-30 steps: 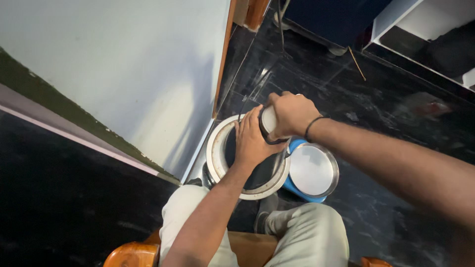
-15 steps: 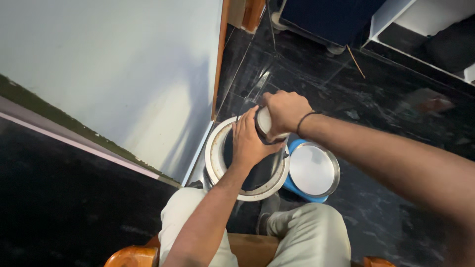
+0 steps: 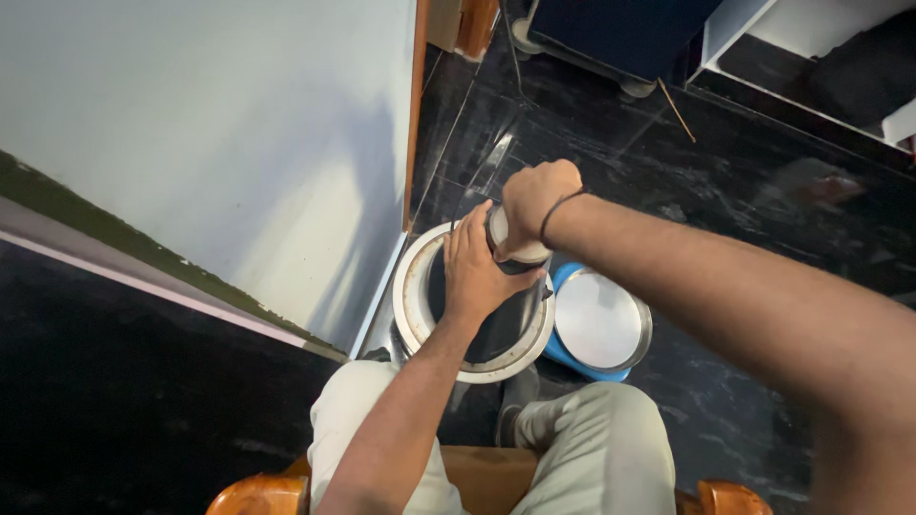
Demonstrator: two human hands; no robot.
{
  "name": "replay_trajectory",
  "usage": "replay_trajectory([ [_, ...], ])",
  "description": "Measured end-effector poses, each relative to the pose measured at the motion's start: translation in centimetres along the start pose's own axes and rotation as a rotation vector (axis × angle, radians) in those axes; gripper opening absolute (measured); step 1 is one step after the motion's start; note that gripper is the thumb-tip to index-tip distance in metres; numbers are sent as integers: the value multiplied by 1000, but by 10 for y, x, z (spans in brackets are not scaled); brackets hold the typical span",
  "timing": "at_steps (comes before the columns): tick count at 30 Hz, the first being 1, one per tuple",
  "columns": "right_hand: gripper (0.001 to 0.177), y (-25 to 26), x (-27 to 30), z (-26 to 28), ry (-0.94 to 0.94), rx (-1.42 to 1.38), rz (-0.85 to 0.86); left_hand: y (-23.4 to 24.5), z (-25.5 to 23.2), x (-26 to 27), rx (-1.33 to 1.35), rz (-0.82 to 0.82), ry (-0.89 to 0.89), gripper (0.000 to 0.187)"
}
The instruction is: The person scoops a white granular substance from a large metal bowl into a small plastic jar using a spoon. They then secure the lid, place the jar onto a blender base, and operate the blender for an extended period. Finally, they remove the jar and open the lid to reveal the processed contents.
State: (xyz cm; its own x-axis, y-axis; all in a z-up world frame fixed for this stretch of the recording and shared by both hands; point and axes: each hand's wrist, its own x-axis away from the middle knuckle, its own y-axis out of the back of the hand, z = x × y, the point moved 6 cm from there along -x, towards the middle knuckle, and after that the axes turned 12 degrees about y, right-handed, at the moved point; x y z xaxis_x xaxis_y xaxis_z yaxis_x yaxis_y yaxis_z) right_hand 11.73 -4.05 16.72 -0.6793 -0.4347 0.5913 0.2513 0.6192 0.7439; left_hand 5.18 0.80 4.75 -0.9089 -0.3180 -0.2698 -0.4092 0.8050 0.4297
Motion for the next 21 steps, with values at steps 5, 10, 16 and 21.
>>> replay_trajectory([
  [5,114,-4,14,50,229,919,-214,-2,6,-3,-12,140,149,123],
  [10,60,-32,9,59,345,1083,-397,-2,6,-2,-17,206,200,127],
  [16,38,-41,-10,46,397,1027,-352,-1,5,-4,-8,190,208,128],
  [21,46,-39,4,55,369,1136,-301,-1,7,0,10,156,177,124],
])
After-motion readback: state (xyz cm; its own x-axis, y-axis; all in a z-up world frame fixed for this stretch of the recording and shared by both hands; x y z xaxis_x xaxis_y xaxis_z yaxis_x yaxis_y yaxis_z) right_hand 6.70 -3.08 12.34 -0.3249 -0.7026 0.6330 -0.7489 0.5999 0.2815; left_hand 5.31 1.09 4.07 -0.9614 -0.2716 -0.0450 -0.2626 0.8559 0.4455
